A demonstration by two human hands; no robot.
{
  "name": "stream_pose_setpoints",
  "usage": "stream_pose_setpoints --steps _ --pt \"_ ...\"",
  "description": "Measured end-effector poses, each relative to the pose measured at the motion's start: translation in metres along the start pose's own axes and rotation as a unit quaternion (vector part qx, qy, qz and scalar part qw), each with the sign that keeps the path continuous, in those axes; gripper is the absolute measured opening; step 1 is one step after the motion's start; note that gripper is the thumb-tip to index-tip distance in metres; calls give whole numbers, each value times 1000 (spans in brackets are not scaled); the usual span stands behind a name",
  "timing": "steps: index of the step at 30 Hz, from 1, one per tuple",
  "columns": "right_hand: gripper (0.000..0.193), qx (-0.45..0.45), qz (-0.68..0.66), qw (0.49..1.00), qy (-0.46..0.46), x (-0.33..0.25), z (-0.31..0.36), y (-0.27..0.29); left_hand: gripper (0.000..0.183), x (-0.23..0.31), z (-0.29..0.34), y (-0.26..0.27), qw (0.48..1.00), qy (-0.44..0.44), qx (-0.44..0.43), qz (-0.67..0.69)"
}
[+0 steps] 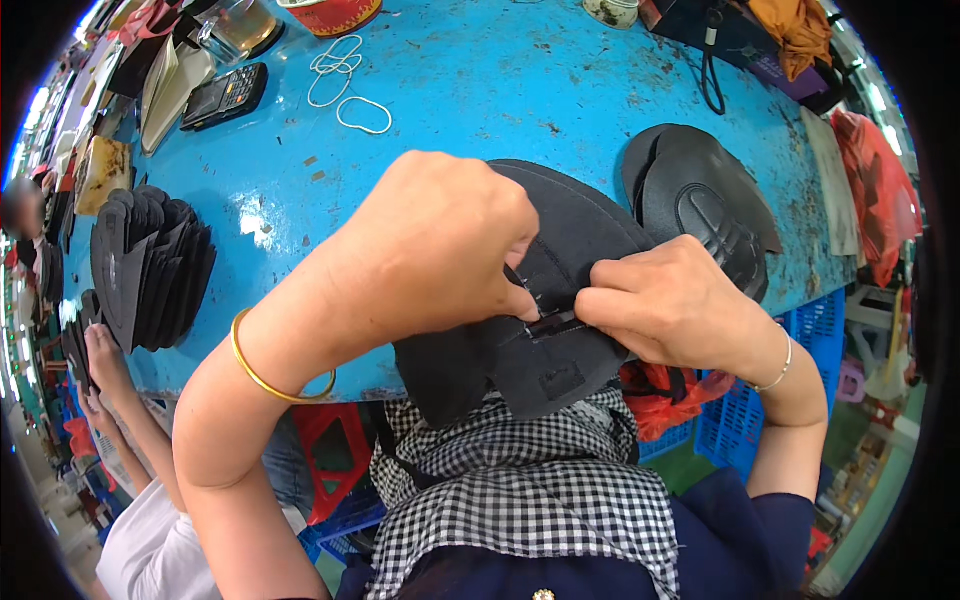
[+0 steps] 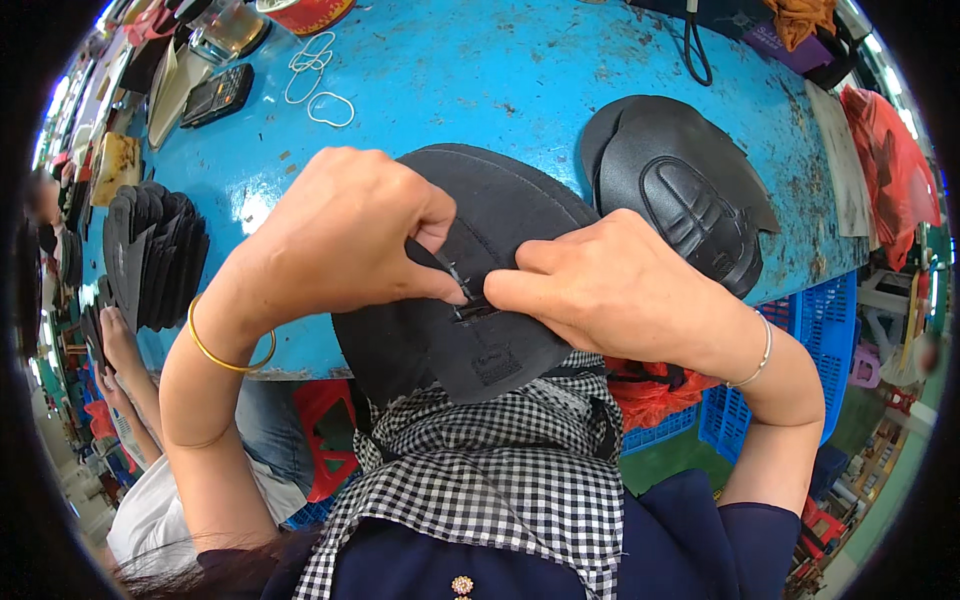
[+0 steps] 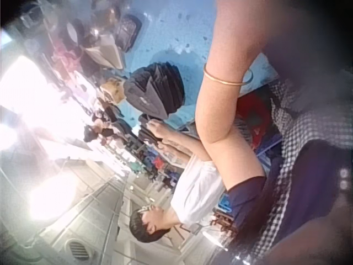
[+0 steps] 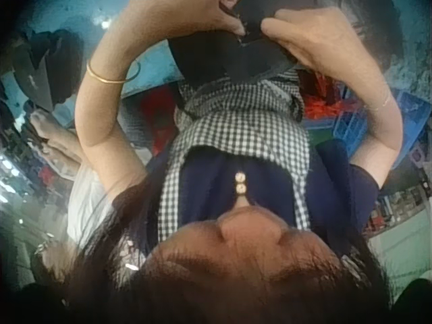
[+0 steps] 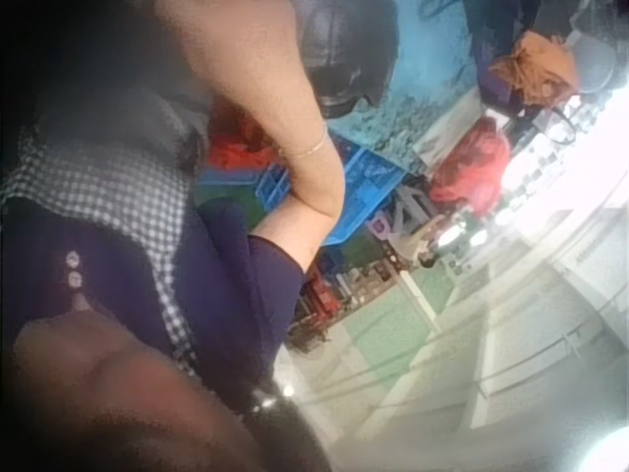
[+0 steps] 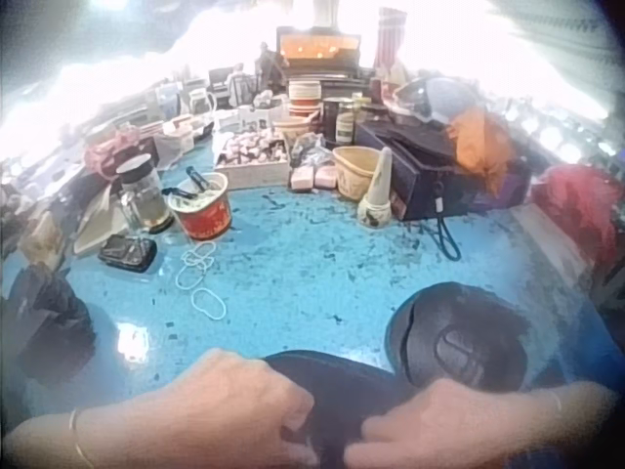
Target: The person trims excess material from black shoe components using scissors.
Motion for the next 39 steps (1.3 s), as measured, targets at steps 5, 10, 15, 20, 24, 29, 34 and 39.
stream_pose_setpoints --steps 5,10,15,20,24,29,34,39 --pt "22 -75 -45 995 46 4 -3 -3 22 -19 4 0 998 2 -17 65" --pt "23 -8 34 999 15 5 -14 3 18 -22 5 -2 994 29 -66 83" --pt "22 18 128 992 -7 5 -26 9 15 -22 4 -2 996 20 -49 75" --pt "30 11 15 996 -86 19 -22 19 14 -22 8 0 995 24 -52 84" --pt "28 23 32 997 -66 20 -31 8 13 -23 8 -2 995 8 -46 89" --pt "31 84 6 995 -57 19 -29 20 10 -37 22 2 983 3 16 182" --pt "29 67 174 982 38 -46 -31 -2 14 -68 50 29 844 179 101 496" --pt "20 86 261 961 -21 -64 -31 -36 23 -56 68 77 887 110 219 390"
Point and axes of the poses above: each hand's wrist, its own z-axis away from the middle knuckle, its own y-axis out of the back of the hand, x = y × z, the point moved 8 cm from there along -z, towards the middle knuckle, and after that the axes turned 8 degrees about y, right-handed, at the moved point
